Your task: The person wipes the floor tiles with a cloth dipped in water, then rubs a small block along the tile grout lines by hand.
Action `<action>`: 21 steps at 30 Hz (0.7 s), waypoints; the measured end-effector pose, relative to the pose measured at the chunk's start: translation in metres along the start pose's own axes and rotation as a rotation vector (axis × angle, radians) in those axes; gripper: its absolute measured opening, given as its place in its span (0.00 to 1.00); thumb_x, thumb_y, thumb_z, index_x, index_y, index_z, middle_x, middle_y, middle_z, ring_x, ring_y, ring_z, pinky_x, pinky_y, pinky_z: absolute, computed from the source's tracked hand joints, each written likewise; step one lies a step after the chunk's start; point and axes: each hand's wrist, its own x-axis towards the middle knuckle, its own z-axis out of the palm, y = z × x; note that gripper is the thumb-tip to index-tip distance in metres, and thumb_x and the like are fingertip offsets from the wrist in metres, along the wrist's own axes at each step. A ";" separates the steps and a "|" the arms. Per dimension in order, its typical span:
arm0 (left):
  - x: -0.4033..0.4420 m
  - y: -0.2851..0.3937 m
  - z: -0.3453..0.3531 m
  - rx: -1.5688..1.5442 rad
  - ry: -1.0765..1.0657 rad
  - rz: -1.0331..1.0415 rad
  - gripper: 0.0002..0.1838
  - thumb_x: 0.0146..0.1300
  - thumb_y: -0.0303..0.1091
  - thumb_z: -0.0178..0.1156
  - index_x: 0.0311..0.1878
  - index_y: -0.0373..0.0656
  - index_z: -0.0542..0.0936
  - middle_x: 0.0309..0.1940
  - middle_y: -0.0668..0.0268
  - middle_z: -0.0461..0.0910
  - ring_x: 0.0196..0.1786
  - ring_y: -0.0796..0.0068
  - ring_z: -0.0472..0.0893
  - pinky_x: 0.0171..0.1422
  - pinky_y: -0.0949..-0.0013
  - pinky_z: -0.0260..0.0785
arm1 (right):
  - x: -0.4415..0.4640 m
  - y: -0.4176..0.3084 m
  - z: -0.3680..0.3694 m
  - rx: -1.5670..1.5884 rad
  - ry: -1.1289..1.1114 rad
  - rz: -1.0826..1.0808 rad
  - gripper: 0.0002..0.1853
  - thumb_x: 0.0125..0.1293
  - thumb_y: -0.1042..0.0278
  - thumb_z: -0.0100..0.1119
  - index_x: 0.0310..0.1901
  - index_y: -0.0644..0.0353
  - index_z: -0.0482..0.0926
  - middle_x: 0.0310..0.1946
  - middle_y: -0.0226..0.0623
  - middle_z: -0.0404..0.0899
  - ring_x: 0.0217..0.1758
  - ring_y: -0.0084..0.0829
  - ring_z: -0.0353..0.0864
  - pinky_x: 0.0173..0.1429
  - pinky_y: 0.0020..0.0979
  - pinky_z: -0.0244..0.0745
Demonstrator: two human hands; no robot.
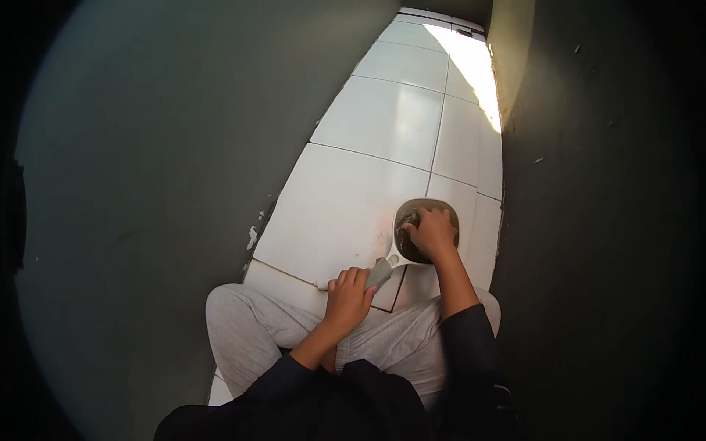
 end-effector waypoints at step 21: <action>-0.003 0.001 0.002 -0.027 -0.026 -0.040 0.20 0.61 0.39 0.60 0.54 0.42 0.73 0.46 0.64 0.73 0.49 0.63 0.71 0.48 0.56 0.61 | 0.018 0.029 0.038 0.090 -0.090 -0.120 0.22 0.49 0.84 0.52 0.49 0.61 0.75 0.42 0.58 0.79 0.52 0.56 0.76 0.56 0.48 0.70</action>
